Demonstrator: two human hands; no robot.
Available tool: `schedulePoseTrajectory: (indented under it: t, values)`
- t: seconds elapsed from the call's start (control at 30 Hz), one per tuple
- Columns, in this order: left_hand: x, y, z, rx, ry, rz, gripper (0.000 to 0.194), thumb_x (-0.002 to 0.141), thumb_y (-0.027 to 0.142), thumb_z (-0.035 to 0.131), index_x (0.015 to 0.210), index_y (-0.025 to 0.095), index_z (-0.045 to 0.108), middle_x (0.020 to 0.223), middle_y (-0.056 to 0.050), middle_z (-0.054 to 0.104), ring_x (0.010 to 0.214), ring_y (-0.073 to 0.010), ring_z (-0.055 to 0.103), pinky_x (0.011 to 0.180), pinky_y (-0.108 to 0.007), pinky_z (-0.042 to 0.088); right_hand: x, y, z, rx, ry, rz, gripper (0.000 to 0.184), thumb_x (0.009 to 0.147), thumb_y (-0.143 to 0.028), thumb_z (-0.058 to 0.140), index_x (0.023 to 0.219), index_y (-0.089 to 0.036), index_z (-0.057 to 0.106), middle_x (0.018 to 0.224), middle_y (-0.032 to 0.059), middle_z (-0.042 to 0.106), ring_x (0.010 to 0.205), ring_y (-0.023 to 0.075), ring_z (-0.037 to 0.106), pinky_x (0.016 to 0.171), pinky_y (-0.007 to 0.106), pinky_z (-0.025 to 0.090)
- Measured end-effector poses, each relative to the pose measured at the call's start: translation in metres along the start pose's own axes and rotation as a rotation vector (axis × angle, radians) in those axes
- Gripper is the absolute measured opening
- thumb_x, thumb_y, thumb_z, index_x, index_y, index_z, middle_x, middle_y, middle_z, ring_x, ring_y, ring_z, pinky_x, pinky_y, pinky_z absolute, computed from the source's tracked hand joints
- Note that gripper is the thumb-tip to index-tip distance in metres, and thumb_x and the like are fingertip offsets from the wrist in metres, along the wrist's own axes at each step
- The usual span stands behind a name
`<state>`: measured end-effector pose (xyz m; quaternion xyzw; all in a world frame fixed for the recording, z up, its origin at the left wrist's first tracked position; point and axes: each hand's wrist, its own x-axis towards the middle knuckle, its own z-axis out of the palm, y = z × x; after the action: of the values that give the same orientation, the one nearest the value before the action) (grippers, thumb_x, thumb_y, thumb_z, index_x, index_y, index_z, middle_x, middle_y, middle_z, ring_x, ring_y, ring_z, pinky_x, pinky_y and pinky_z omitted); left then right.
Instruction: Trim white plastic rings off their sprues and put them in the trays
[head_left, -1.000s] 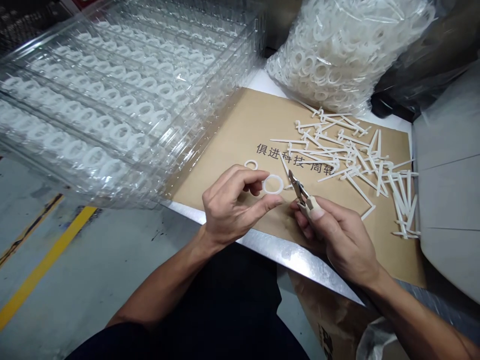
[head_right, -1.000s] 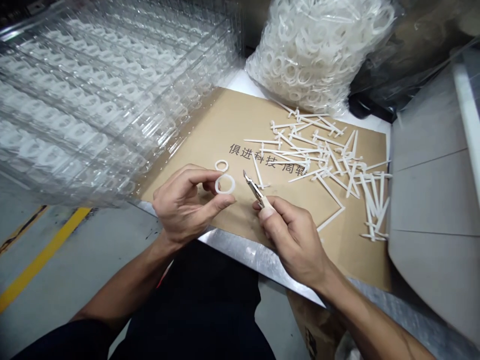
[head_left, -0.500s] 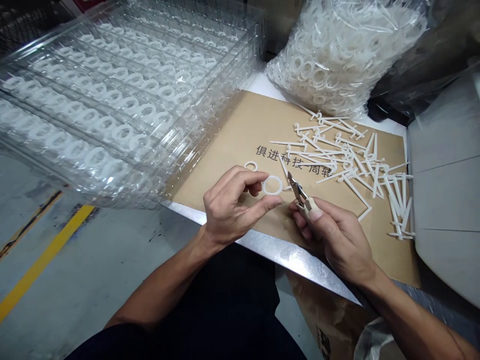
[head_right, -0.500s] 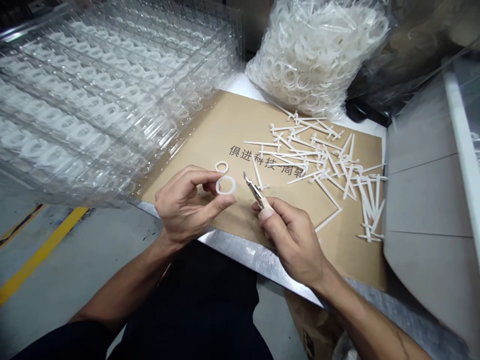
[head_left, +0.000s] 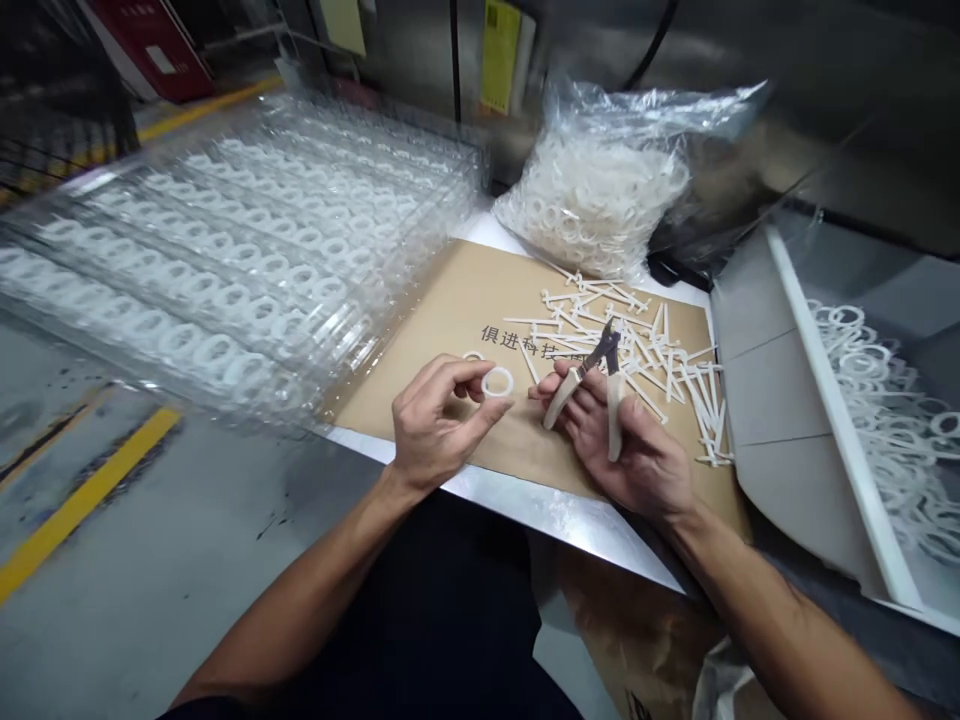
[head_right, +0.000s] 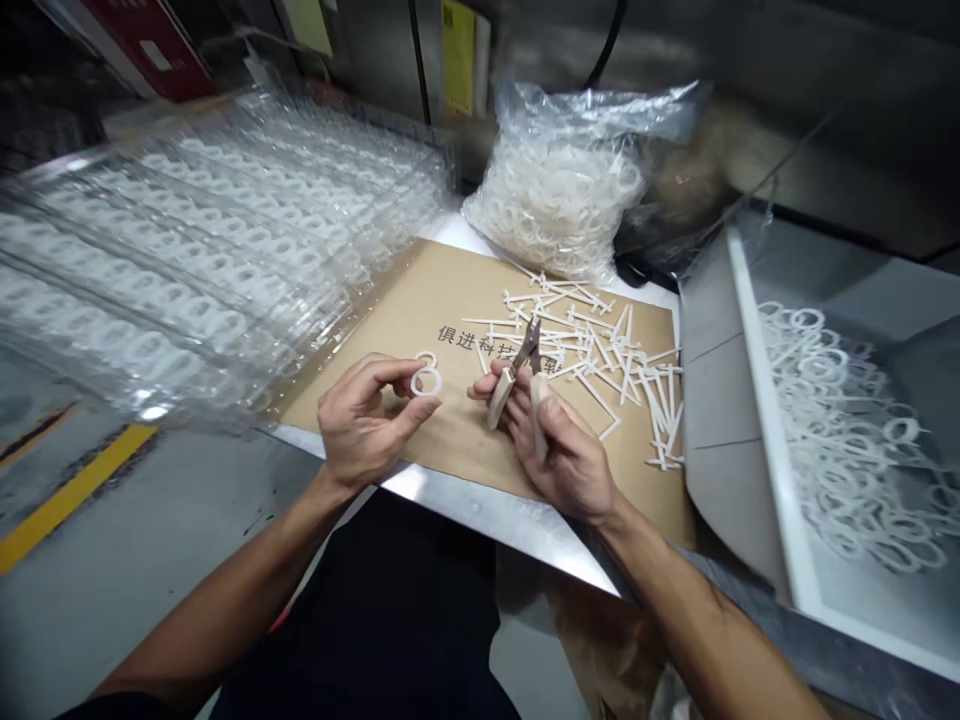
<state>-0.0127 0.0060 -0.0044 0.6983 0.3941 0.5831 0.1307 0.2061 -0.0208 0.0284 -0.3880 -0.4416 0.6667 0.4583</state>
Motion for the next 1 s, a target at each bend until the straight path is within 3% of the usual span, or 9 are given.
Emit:
schedulePoseTrajectory:
  t: [0.17, 0.37, 0.47, 0.67, 0.87, 1.0]
  values:
    - [0.001, 0.020, -0.018, -0.060, -0.059, 0.061, 0.027, 0.089, 0.027, 0.078, 0.113, 0.017, 0.070, 0.084, -0.003, 0.070, 0.074, -0.0133, 0.066, 0.070, -0.026, 0.056, -0.003, -0.002, -0.006, -0.017, -0.003, -0.068, 0.047, 0.095, -0.046, 0.060, 0.137, -0.025, 0.060, 0.139, 0.0142, 0.067, 0.137, 0.0341, 0.060, 0.121, 0.057, 0.040]
    - [-0.011, 0.023, -0.036, -0.023, -0.108, 0.071, 0.024, 0.090, 0.027, 0.076, 0.111, 0.017, 0.069, 0.080, -0.004, 0.070, 0.070, -0.0151, 0.066, 0.063, -0.027, 0.055, -0.001, 0.005, -0.018, -0.051, 0.093, -0.206, 0.030, 0.090, -0.025, 0.063, 0.119, -0.027, 0.068, 0.131, 0.0113, 0.069, 0.132, 0.0368, 0.062, 0.116, 0.061, 0.045]
    - [-0.014, 0.017, -0.036, -0.013, -0.110, 0.044, 0.024, 0.090, 0.028, 0.076, 0.111, 0.017, 0.069, 0.081, -0.004, 0.070, 0.070, -0.0157, 0.066, 0.063, -0.028, 0.055, 0.000, 0.008, -0.019, -0.156, 0.152, -0.240, 0.018, 0.099, -0.035, 0.058, 0.105, -0.025, 0.071, 0.118, 0.0108, 0.073, 0.123, 0.0348, 0.068, 0.114, 0.060, 0.048]
    - [-0.013, 0.010, -0.032, -0.031, -0.126, -0.004, 0.023, 0.090, 0.028, 0.075, 0.109, 0.018, 0.070, 0.081, -0.005, 0.069, 0.071, -0.0158, 0.065, 0.063, -0.028, 0.054, -0.001, -0.001, -0.009, -0.656, 0.266, -0.219, 0.040, 0.103, -0.054, 0.055, 0.105, -0.021, 0.078, 0.114, 0.0109, 0.078, 0.115, 0.0326, 0.071, 0.116, 0.058, 0.046]
    - [-0.016, 0.002, -0.031, -0.055, -0.117, -0.099, 0.022, 0.089, 0.027, 0.077, 0.106, 0.016, 0.071, 0.080, -0.003, 0.066, 0.070, -0.0127, 0.063, 0.063, -0.024, 0.051, 0.001, -0.013, -0.006, -0.849, 0.297, -0.219, 0.047, 0.102, -0.057, 0.053, 0.099, -0.021, 0.082, 0.104, 0.0087, 0.084, 0.103, 0.0311, 0.078, 0.096, 0.046, 0.062]
    - [-0.020, 0.002, -0.033, -0.059, -0.161, -0.116, 0.021, 0.091, 0.028, 0.076, 0.109, 0.017, 0.070, 0.082, -0.003, 0.066, 0.073, -0.0123, 0.063, 0.065, -0.023, 0.051, 0.005, -0.017, -0.005, -0.956, 0.263, -0.260, 0.045, 0.103, -0.052, 0.052, 0.098, -0.021, 0.084, 0.100, 0.0074, 0.085, 0.094, 0.0285, 0.081, 0.087, 0.039, 0.066]
